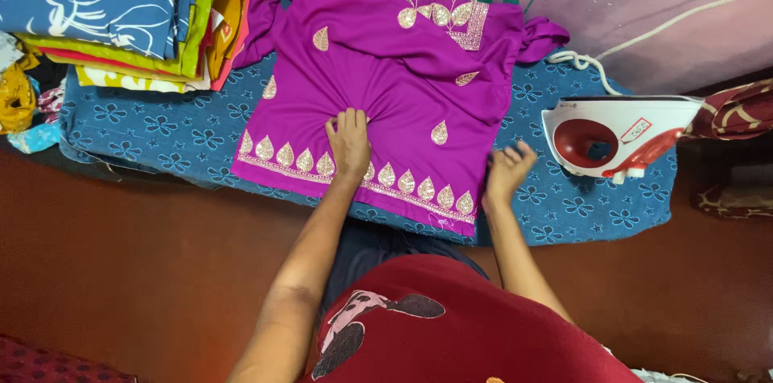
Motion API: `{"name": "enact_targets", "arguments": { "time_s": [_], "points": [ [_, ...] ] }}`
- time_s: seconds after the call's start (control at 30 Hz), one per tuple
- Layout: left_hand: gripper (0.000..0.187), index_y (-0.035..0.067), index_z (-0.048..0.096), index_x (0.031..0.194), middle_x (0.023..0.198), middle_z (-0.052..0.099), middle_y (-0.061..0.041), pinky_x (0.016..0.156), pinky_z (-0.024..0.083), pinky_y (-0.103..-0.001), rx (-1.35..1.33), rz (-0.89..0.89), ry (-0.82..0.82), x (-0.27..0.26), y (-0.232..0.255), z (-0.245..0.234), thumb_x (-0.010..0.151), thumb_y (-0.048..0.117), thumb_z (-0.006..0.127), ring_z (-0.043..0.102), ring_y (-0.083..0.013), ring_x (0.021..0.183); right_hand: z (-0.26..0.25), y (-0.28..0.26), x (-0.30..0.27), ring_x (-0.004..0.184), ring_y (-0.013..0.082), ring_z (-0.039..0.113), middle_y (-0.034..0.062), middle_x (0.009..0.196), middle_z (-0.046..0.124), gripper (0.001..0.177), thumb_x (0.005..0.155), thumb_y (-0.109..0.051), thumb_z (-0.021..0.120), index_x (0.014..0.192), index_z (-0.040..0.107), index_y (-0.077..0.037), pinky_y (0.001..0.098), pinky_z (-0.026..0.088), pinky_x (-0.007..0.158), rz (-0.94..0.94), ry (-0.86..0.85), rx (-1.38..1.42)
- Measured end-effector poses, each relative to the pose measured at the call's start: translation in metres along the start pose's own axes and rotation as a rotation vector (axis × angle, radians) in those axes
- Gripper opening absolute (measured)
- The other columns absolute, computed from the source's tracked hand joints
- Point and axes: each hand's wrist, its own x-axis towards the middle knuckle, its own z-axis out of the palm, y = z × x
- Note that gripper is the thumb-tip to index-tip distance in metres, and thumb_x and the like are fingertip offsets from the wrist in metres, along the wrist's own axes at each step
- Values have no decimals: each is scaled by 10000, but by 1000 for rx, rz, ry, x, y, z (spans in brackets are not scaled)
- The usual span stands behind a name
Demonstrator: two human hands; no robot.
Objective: The person irons a purple garment with gold embroidery on a blue patterned ironing board, using a red and white iron. After ironing both sides, the person folds the garment neatly and places it on a stack of other folded clothes. Finally, the person picks up a white cloth from a nearby chair.
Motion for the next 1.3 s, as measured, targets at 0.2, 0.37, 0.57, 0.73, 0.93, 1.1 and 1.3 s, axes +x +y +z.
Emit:
{"name": "enact_targets", "arguments": {
  "time_s": [0.2,0.37,0.57,0.73,0.93,1.1,1.3],
  "points": [
    [71,29,585,955,901,586,-149,863,421,-475,-244,118,-41,-46,-18,-29,906,10,632,581,-341,942,56,-17,39,771,135,545,29,898,568,694,779,-49,836,1346,438,-91,285,475,711,-95,-113,-435],
    [304,-7,627,1105,1062,668,-204,883,456,-523,-199,69,-450,-126,-40,-93,802,1,599,624,-393,1035,41,-27,1,778,89,548,-20,832,615,176,824,22,639,994,679,-2,312,458,688,-191,-758,-491],
    [347,33,626,1086,1047,688,-188,869,481,-523,-298,-147,-708,-114,-16,-135,885,300,721,649,-388,1052,10,-77,-67,663,77,544,17,761,601,286,894,28,566,1052,788,-61,256,493,600,411,-1473,-499],
    [546,-4,601,1142,1040,649,-179,806,467,-515,-362,-31,-117,-36,71,-82,832,421,746,630,-381,994,46,-57,-14,677,114,651,60,811,686,150,1004,-7,542,982,689,15,267,550,620,180,-874,-196],
    [396,97,614,1218,1057,642,-107,834,492,-452,7,187,-248,-9,113,4,831,132,689,639,-302,1012,79,-52,43,700,116,668,36,847,688,107,973,-33,561,992,666,-29,255,562,617,129,-529,-162],
    [396,48,640,1175,977,674,-150,760,539,-480,-281,254,-278,-52,65,20,781,22,603,677,-369,880,86,-56,59,749,106,665,26,879,678,66,988,-63,622,1000,673,-22,259,569,626,-14,-460,-238],
    [240,91,708,1024,1058,720,-182,840,531,-531,-189,69,-1012,-119,-19,-49,802,79,618,675,-399,1037,115,-66,80,835,195,713,50,970,721,225,874,-70,698,1091,668,-20,309,591,768,-397,-498,-373]
  ]
}}
